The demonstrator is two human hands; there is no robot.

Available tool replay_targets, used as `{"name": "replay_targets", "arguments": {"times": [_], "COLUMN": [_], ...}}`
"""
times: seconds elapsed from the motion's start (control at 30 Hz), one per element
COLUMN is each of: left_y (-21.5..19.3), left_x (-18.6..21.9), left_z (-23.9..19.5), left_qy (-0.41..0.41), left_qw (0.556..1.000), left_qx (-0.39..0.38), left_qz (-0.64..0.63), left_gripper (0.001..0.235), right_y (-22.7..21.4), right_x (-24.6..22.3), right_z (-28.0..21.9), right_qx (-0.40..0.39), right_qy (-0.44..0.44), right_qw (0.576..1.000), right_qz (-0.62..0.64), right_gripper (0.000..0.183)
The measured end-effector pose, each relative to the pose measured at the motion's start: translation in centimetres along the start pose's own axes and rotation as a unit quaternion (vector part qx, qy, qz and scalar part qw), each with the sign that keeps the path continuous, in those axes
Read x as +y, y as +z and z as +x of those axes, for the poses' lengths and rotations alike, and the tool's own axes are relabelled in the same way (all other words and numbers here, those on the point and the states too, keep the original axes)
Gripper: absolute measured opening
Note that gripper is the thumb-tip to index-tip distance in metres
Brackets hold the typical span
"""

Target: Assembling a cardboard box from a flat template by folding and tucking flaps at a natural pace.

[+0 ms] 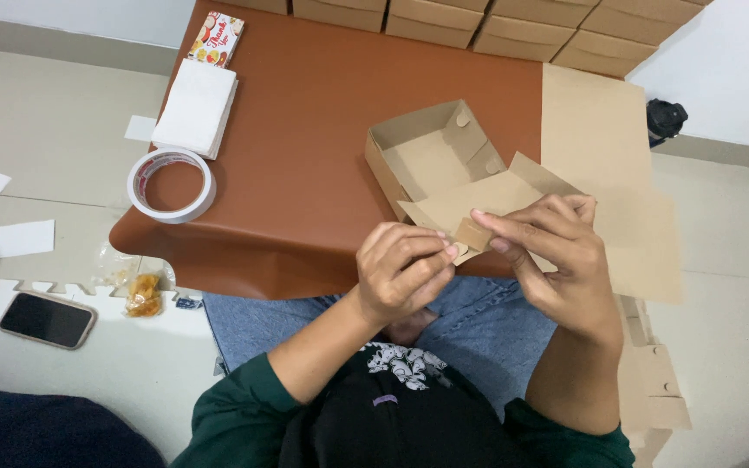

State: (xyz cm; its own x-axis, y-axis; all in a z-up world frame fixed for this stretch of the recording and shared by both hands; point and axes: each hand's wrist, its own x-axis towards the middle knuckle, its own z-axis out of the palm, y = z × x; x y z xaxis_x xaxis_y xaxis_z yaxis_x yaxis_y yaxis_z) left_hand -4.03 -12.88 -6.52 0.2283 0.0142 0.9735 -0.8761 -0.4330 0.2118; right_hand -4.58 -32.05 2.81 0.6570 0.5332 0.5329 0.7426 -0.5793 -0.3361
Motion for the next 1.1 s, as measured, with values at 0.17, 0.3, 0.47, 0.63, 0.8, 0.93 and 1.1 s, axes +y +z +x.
{"name": "replay_targets", "arguments": {"times": [0.17,0.3,0.47,0.63,0.8,0.93,1.1], "left_y": [0.1,0.2,0.2,0.0,0.2,-0.2,-1.2], "left_x": [0.1,0.0,-0.3,0.2,0.2,0.5,-0.5], "left_z": [-0.4,-0.4,-0.8,-0.2,-0.6,0.4,0.7], "left_qy": [-0.014,-0.036,-0.013,-0.010,-0.015,-0.001,0.070], "left_qw": [1.000,0.999,1.000,1.000,1.000,0.999,0.995], "left_qx": [-0.002,0.003,0.000,-0.003,0.002,-0.003,-0.067], "left_qz": [0.023,0.018,0.017,0.024,0.013,0.041,-0.036], "left_gripper": [0.004,0.008,0.016,0.013,0.013,0.005,0.007], "right_y": [0.4,0.9,-0.5,-1.6,-1.6,-1.8,-2.2], "right_x": [-0.5,-1.1,-1.0,-0.7,-0.9,-0.8,-0.4], "right_z": [-0.3,-0.3,0.3,1.2,1.7,1.8,1.8], "right_qx": [0.025,0.062,-0.043,-0.113,-0.153,-0.162,-0.208], "right_qy": [-0.010,-0.041,0.019,0.054,0.063,0.052,0.045], "right_qw": [0.998,0.991,0.999,0.988,0.981,0.980,0.973], "right_qz": [-0.052,-0.107,-0.011,0.094,0.098,0.104,0.090], "right_gripper": [0.029,0.031,0.027,0.031,0.027,0.027,0.030]}}
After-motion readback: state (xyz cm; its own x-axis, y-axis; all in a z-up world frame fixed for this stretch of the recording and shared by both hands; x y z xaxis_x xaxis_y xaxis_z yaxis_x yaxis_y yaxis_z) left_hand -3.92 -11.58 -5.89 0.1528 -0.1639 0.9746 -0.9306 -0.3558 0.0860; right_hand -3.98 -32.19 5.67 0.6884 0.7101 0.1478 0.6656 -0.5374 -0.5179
